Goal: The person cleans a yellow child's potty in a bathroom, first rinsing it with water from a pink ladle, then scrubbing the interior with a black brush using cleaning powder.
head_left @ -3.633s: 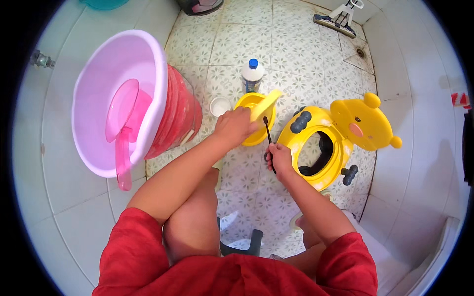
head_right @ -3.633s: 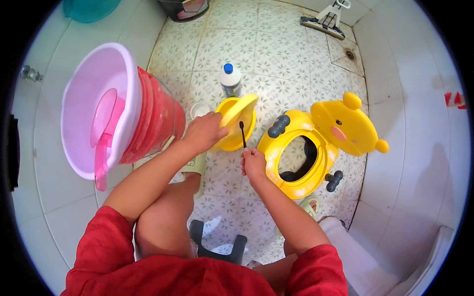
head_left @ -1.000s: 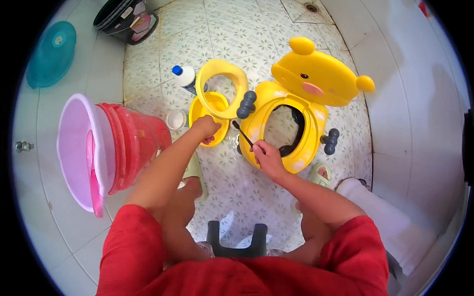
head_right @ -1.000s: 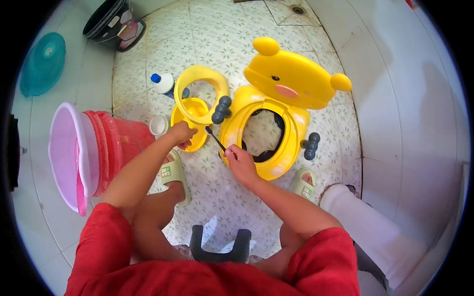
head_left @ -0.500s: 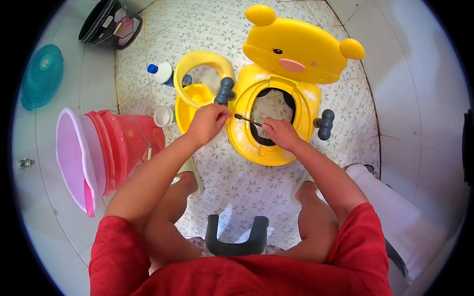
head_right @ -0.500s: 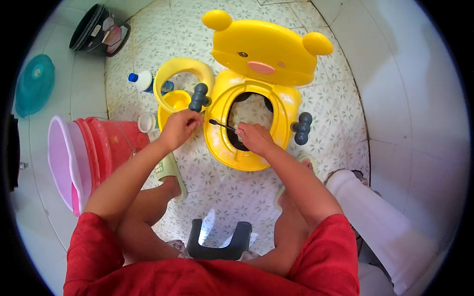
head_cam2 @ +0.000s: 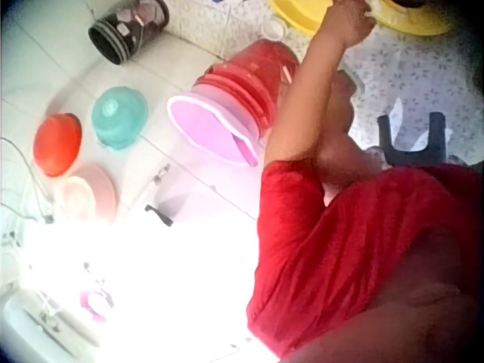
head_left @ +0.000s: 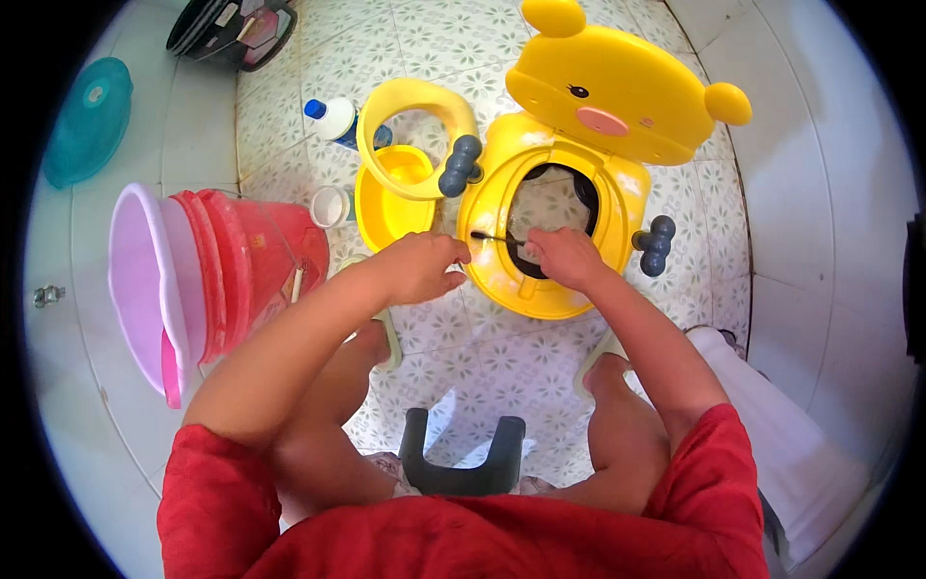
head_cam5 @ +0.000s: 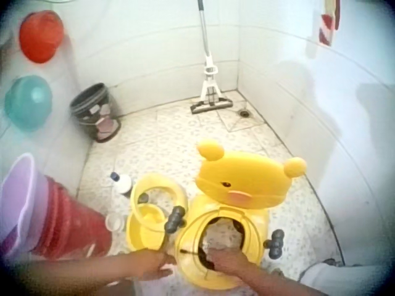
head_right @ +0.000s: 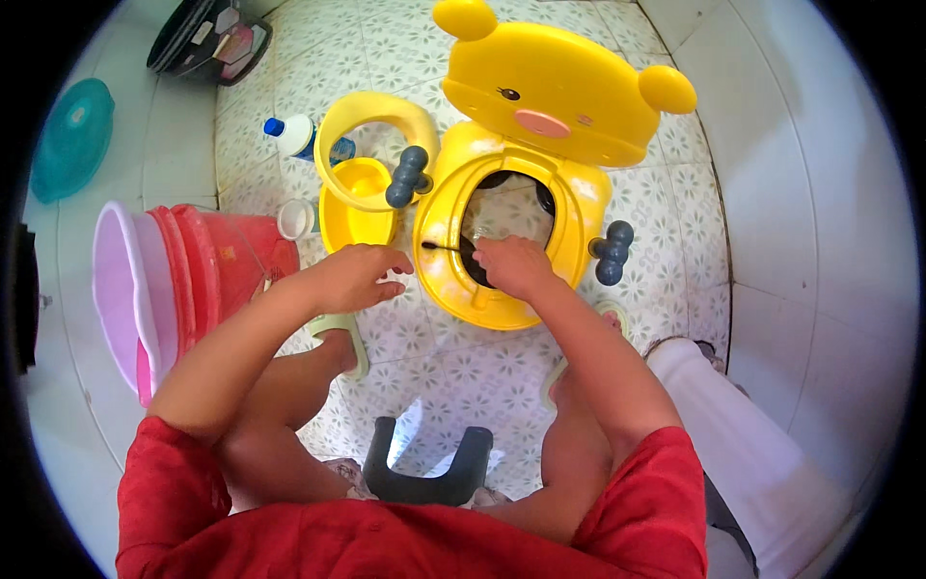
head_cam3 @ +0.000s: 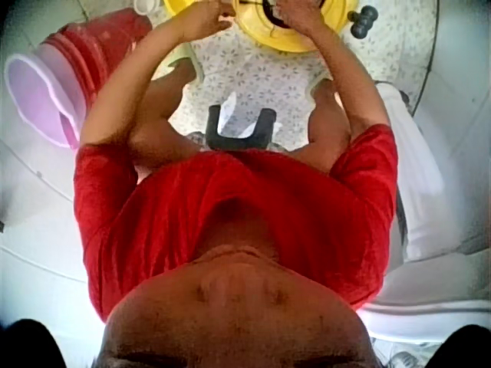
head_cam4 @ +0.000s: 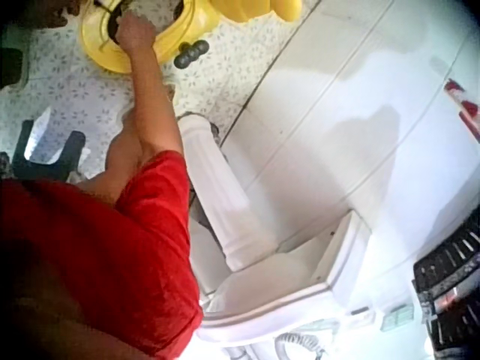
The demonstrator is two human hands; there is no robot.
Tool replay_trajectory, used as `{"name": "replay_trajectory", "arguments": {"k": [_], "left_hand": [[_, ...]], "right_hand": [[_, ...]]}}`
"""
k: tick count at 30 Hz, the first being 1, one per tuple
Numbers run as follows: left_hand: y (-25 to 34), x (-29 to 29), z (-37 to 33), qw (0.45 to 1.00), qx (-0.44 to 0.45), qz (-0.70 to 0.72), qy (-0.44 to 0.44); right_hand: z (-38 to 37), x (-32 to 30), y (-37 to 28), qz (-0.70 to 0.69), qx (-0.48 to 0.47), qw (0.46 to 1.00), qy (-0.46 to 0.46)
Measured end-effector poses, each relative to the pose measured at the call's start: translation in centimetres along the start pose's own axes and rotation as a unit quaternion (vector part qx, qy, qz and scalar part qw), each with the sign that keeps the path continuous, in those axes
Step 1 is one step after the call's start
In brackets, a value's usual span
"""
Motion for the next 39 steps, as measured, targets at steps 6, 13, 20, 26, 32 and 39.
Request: {"name": "replay_trajectory", "arguments": {"k": [6,13,20,26,32,39], "left_hand": [[7.8,-5.4,10.1,0.987,-0.028,-0.060,0.147],[10.5,-1.4,11.1,0.988,0.060,0.004,0.140],[9.9,0.3,10.9,0.992,0.076,-0.008,0.100],[10.5,0.1,11.4,0.991,0.104,0.021,0.084],[8.6,-0.9,10.0,0.983,0.088,0.078,0.140],[1.2,1.3,3.5,0.932,-0.051,0.332,0.135]], "right_hand": [[-0.8,-1.6,0.9,-0.009,0.039,0.997,0.060],[-0.3,-1.2,2.0,-0.033,0.076,0.994,0.077],[-0.7,-1.0,1.4,0.006,0.053,0.994,0.092],[-0.7,0.9,0.7,-0.024,0.003,1.000,-0.017],[-0.8,1.2,1.0,-0.016,0.020,0.999,-0.030],[-1.7,0.3,0.7,-0.026,0.047,0.999,0.005]]}}
Point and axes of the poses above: each hand's wrist, its own z-axis away from the middle knuckle, its own x-axis out of the palm, y = z × x, the point moved 8 cm from there along -z, towards the middle knuckle, and after that the axes turned 2 degrees about y, right-handed, at the moved point
